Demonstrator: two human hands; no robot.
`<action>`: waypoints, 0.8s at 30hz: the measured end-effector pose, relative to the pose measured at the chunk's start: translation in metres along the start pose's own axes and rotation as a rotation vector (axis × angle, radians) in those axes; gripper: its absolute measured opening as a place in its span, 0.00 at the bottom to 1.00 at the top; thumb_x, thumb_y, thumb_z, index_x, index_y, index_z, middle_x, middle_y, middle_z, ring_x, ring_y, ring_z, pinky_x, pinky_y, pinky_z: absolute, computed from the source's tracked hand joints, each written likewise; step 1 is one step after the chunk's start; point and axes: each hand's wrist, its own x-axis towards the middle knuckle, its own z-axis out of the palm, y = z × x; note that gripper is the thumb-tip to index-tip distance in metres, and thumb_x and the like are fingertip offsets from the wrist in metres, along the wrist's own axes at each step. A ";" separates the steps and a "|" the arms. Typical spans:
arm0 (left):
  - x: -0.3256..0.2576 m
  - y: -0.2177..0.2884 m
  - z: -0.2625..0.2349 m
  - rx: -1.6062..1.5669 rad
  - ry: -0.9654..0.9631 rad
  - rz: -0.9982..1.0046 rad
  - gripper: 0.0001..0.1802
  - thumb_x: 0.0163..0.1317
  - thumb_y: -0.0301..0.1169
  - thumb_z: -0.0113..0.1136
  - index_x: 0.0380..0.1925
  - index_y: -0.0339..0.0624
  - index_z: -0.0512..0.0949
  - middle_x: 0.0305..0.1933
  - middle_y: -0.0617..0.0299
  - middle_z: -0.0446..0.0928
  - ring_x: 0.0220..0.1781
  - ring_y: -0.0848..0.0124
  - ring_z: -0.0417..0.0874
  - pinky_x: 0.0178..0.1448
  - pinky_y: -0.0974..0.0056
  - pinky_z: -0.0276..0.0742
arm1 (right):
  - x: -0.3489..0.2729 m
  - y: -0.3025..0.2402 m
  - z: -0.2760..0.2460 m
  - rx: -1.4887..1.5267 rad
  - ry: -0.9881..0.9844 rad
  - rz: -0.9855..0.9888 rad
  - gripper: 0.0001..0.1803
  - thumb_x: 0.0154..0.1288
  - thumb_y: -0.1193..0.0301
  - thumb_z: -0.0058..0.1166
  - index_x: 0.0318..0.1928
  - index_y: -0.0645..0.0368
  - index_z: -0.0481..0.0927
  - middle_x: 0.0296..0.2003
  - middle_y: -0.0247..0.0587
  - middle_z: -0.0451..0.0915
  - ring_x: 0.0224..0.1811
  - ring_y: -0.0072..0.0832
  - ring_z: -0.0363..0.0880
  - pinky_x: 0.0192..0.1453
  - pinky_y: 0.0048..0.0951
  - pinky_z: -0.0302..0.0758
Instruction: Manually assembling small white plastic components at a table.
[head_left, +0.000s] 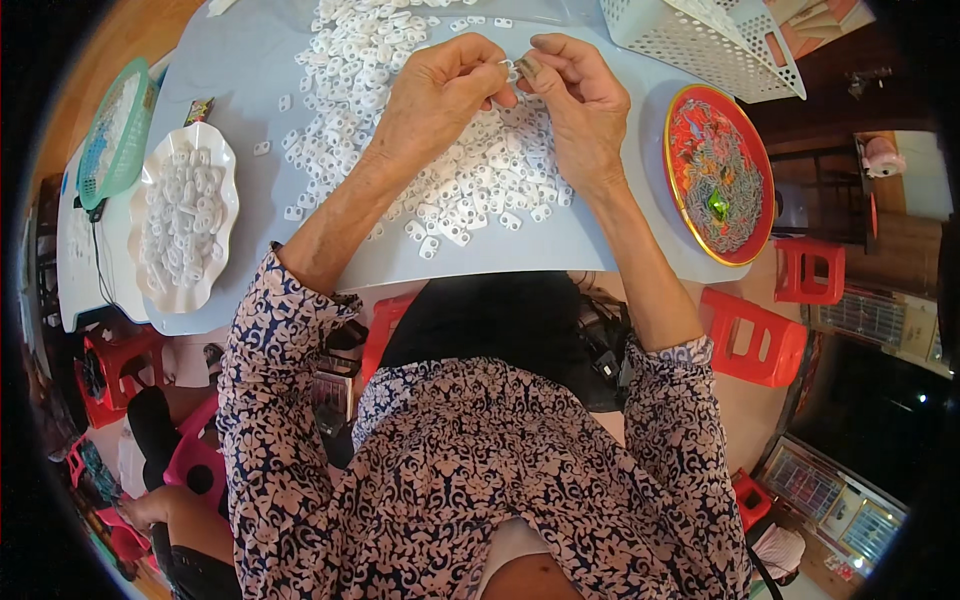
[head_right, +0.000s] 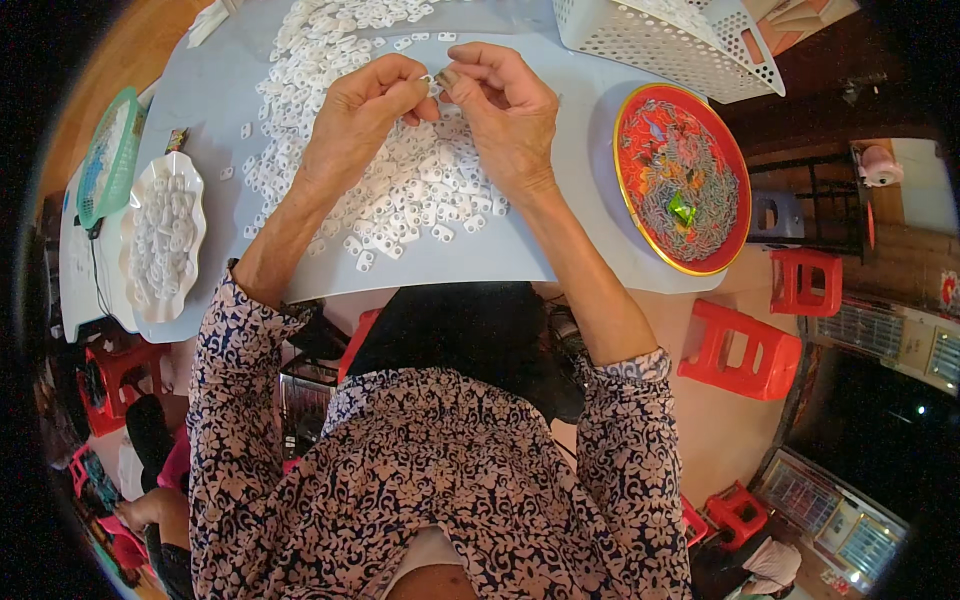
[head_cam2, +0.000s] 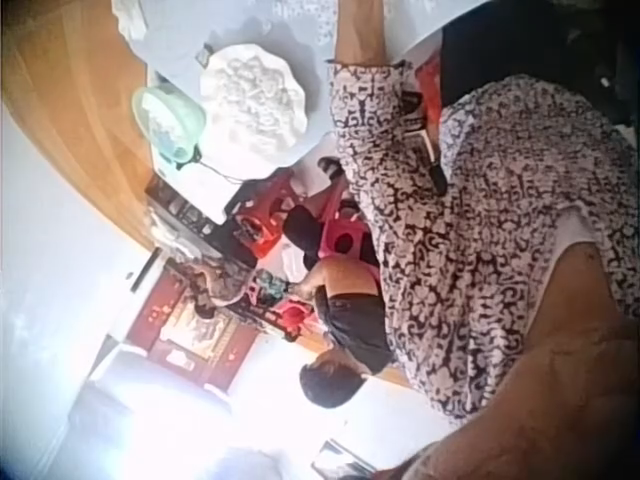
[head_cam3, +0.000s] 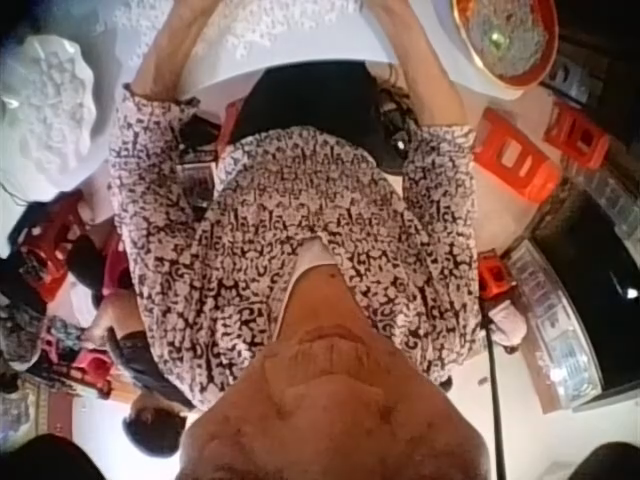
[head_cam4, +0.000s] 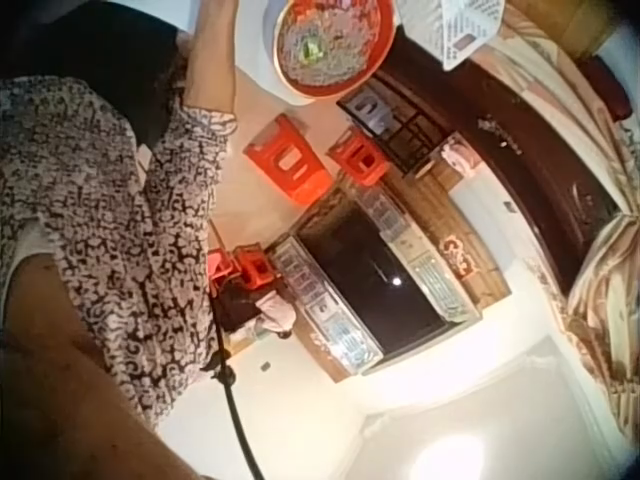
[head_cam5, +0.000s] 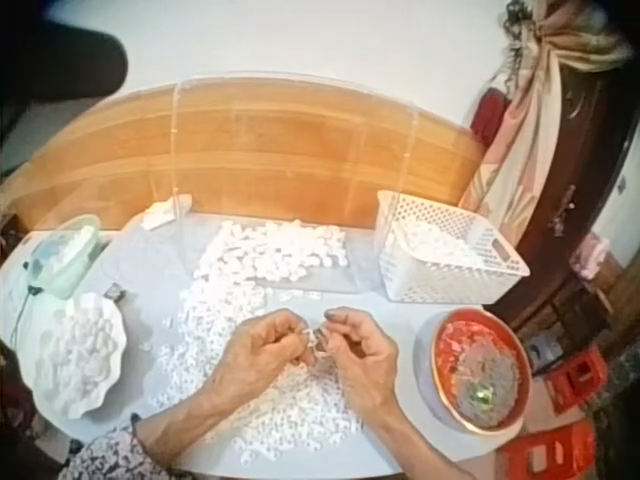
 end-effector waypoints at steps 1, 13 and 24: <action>0.000 0.000 0.000 0.006 0.003 0.003 0.08 0.62 0.30 0.52 0.31 0.37 0.77 0.25 0.63 0.79 0.28 0.80 0.74 0.36 0.74 0.70 | 0.000 0.001 0.000 0.021 -0.012 0.005 0.12 0.62 0.77 0.56 0.46 0.63 0.77 0.37 0.39 0.81 0.38 0.19 0.79 0.45 0.20 0.76; 0.001 0.000 0.000 -0.014 -0.015 0.022 0.08 0.61 0.30 0.52 0.30 0.37 0.77 0.25 0.64 0.79 0.29 0.81 0.74 0.37 0.73 0.70 | 0.001 0.000 0.000 -0.041 -0.022 0.044 0.08 0.63 0.75 0.55 0.42 0.65 0.79 0.33 0.35 0.81 0.35 0.17 0.77 0.41 0.18 0.75; 0.001 -0.002 -0.001 0.110 -0.083 0.004 0.07 0.59 0.29 0.52 0.27 0.37 0.77 0.24 0.65 0.79 0.29 0.80 0.75 0.36 0.73 0.70 | 0.002 -0.003 -0.002 -0.143 -0.055 0.074 0.07 0.64 0.72 0.55 0.34 0.65 0.80 0.24 0.27 0.77 0.25 0.12 0.69 0.29 0.15 0.68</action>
